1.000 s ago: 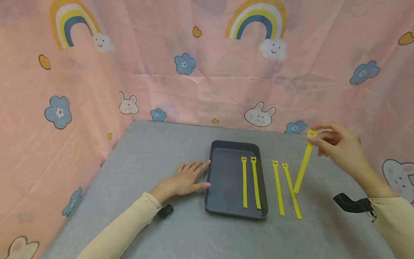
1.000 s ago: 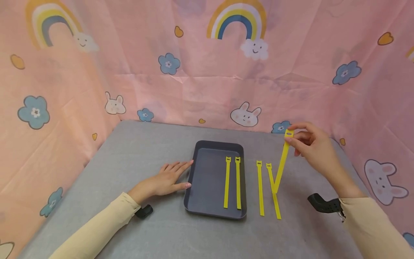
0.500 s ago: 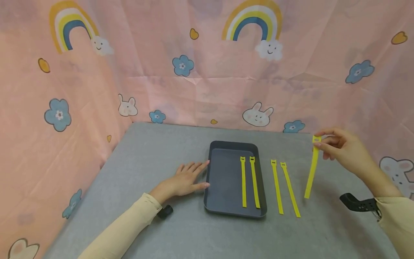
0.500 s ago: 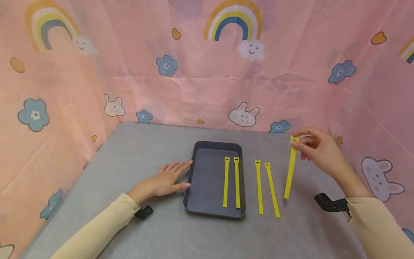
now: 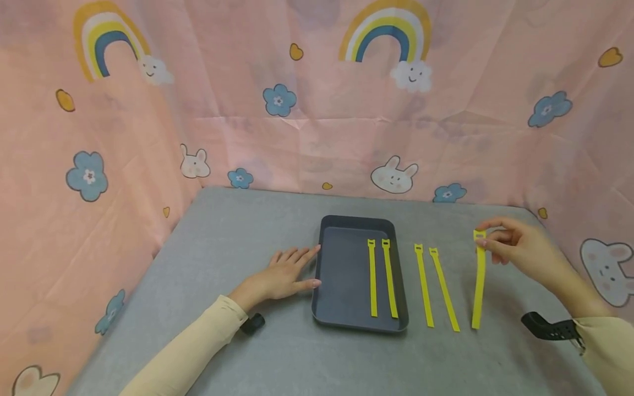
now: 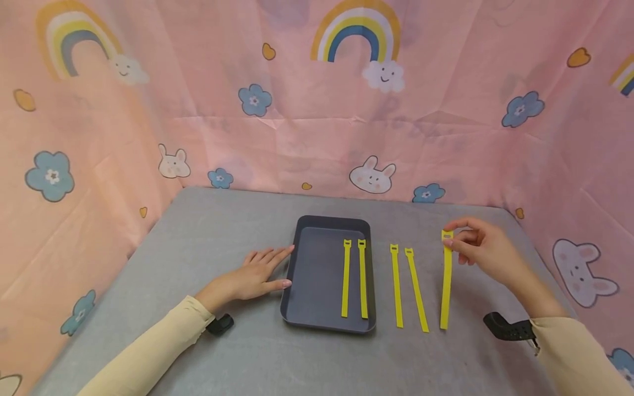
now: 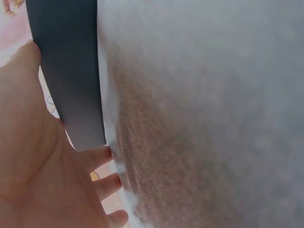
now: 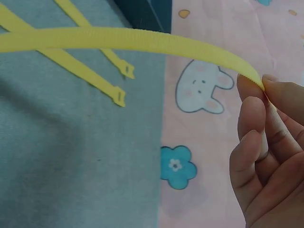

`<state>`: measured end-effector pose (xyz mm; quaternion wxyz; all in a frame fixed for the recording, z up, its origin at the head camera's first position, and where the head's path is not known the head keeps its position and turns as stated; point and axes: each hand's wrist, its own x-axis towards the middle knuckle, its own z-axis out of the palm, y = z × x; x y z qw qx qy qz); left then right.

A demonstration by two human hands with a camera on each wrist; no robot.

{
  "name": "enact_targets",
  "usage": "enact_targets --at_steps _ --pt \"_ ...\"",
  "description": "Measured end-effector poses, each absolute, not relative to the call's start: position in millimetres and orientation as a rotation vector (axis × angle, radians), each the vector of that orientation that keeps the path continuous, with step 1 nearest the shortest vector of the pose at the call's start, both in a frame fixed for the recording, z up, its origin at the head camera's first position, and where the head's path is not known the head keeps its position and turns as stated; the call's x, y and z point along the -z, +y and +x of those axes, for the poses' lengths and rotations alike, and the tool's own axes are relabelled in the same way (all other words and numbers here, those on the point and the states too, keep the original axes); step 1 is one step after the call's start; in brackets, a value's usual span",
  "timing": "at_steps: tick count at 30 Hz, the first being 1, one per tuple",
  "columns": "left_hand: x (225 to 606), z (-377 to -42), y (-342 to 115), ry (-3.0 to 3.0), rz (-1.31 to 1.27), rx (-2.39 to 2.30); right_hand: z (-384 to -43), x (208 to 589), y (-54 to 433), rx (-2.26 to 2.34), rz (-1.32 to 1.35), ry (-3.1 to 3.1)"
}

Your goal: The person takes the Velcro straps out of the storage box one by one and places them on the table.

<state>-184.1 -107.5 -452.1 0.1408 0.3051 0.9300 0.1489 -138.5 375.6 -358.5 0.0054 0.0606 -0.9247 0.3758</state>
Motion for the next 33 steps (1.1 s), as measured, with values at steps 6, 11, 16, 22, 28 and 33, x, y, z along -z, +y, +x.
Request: enact_targets --at_steps 6,11,16,22,28,33 --pt "452.2 -184.1 -108.4 2.682 0.876 -0.411 -140.0 367.9 370.7 -1.206 0.163 -2.919" --pt "452.8 -184.6 -108.4 2.684 0.875 -0.423 -144.8 375.3 369.6 -1.193 0.162 -2.936" --pt "452.0 -183.7 -108.9 2.674 0.862 -0.421 -148.7 382.5 371.0 -1.170 0.179 -2.937" --pt "453.1 -184.3 -109.8 2.685 0.869 -0.434 -153.8 389.4 370.8 -1.152 0.204 -2.914" --pt "454.4 -184.5 -110.0 2.683 0.862 -0.431 -159.2 395.6 370.3 -1.144 0.223 -2.910" --pt "453.5 -184.3 -109.1 2.684 0.873 -0.436 -162.6 400.5 371.3 -1.140 0.220 -2.936"
